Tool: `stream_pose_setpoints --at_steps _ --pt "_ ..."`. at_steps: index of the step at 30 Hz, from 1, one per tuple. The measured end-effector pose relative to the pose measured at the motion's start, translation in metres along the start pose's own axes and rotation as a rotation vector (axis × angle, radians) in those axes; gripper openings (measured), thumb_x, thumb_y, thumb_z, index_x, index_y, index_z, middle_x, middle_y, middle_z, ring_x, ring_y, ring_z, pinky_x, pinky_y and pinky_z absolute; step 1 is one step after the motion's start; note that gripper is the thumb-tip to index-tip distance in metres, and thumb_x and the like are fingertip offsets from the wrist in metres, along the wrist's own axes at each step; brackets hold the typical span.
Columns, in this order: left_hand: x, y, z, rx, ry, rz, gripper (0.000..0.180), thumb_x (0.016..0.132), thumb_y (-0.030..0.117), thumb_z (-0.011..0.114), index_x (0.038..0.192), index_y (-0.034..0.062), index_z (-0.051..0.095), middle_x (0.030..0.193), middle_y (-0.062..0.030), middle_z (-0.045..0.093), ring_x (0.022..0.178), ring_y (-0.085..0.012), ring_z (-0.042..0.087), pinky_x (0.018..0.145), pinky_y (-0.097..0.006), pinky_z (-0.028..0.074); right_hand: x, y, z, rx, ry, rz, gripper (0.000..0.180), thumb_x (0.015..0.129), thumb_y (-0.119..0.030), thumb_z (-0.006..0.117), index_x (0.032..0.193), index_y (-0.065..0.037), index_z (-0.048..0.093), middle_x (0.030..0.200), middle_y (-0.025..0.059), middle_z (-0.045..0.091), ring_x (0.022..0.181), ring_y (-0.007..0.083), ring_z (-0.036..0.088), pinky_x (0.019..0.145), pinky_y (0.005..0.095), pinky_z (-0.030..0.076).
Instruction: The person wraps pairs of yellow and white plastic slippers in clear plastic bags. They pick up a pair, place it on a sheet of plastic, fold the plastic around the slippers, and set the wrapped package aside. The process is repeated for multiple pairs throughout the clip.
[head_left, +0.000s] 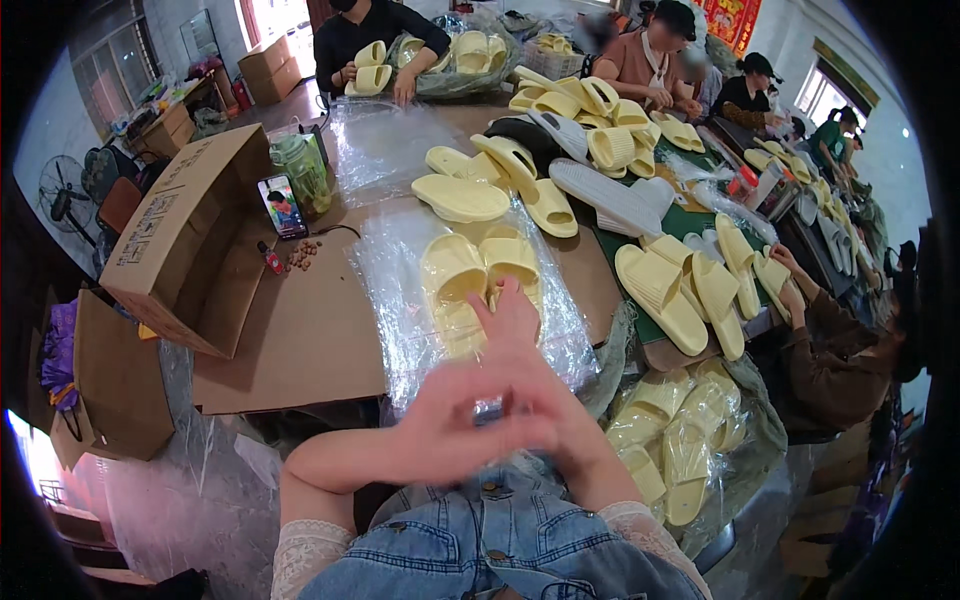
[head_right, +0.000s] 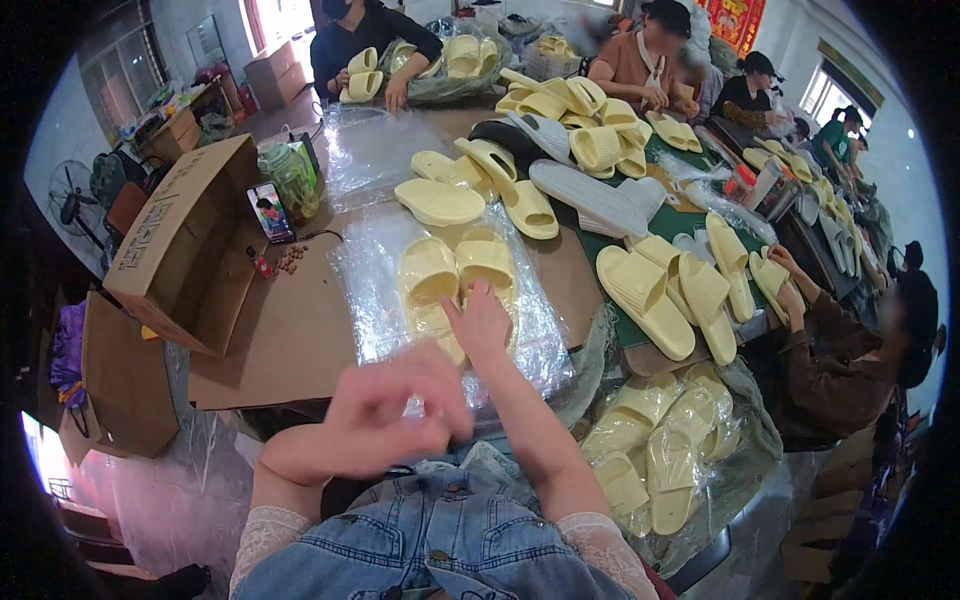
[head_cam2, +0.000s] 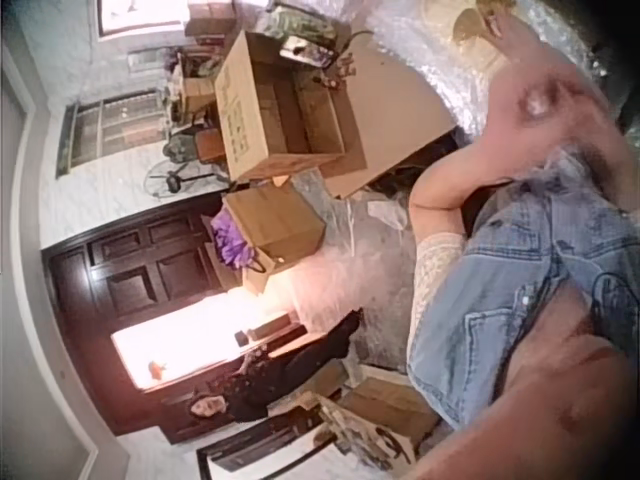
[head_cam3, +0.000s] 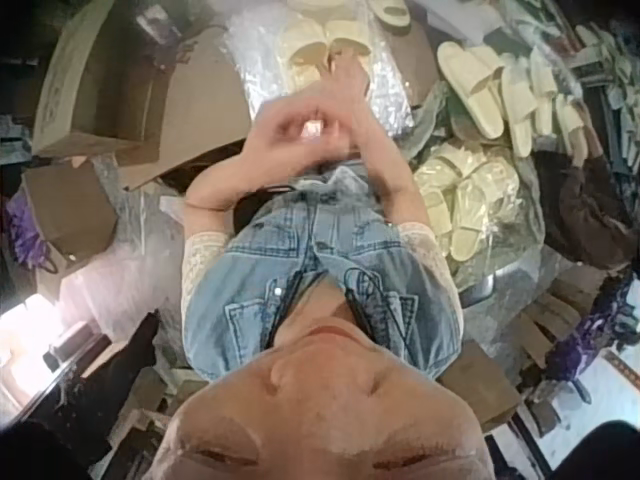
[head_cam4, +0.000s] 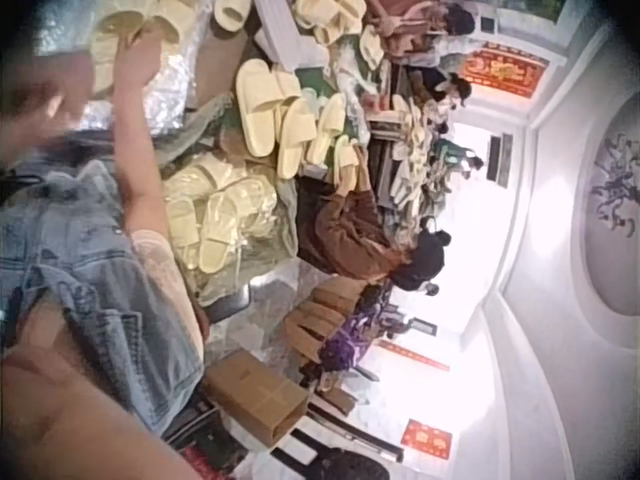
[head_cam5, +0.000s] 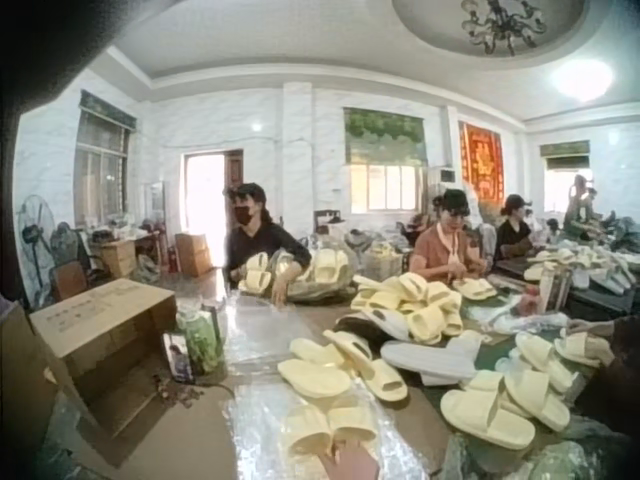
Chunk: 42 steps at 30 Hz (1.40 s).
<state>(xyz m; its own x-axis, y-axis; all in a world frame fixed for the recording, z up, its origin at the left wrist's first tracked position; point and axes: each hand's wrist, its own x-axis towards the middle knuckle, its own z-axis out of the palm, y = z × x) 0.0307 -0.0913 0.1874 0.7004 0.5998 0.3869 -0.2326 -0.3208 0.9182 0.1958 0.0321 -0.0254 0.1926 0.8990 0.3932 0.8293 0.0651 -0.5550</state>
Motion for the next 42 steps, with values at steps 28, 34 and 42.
stream_pose_setpoints --at_steps 28,34,42 --pt "-0.037 -0.245 -0.066 1.108 0.553 -0.413 0.080 0.094 0.038 0.065 0.150 -0.0097 0.032 0.151 -0.0317 0.041 0.141 -0.0462 0.038 0.120 -0.048 0.028 -0.039 0.053 -0.051 -0.047 -0.109 0.010 0.022 0.093 -0.028 0.062 0.091 -0.006 0.057 0.078 0.0196 0.067 0.072 0.0423 0.066 0.065 0.0535 0.051" --pt "-0.037 -0.242 -0.065 1.096 0.559 -0.475 0.082 0.095 0.044 0.063 0.149 -0.0109 0.033 0.153 -0.0332 0.038 0.145 -0.0457 0.033 0.122 -0.048 0.026 -0.042 0.062 -0.050 -0.078 -0.072 -0.060 0.022 0.092 -0.025 0.066 0.089 -0.005 0.057 0.073 0.0178 0.065 0.068 0.0411 0.064 0.063 0.0518 0.050" --pt "-0.041 -0.245 -0.063 1.129 0.558 -0.416 0.082 0.099 0.052 0.053 0.149 -0.0101 0.034 0.155 -0.0323 0.035 0.147 -0.0447 0.031 0.120 -0.050 0.028 -0.045 0.059 -0.050 -0.049 0.013 -0.110 0.021 0.095 -0.021 0.061 0.087 -0.003 0.054 0.075 0.0185 0.064 0.069 0.0408 0.064 0.063 0.0514 0.048"
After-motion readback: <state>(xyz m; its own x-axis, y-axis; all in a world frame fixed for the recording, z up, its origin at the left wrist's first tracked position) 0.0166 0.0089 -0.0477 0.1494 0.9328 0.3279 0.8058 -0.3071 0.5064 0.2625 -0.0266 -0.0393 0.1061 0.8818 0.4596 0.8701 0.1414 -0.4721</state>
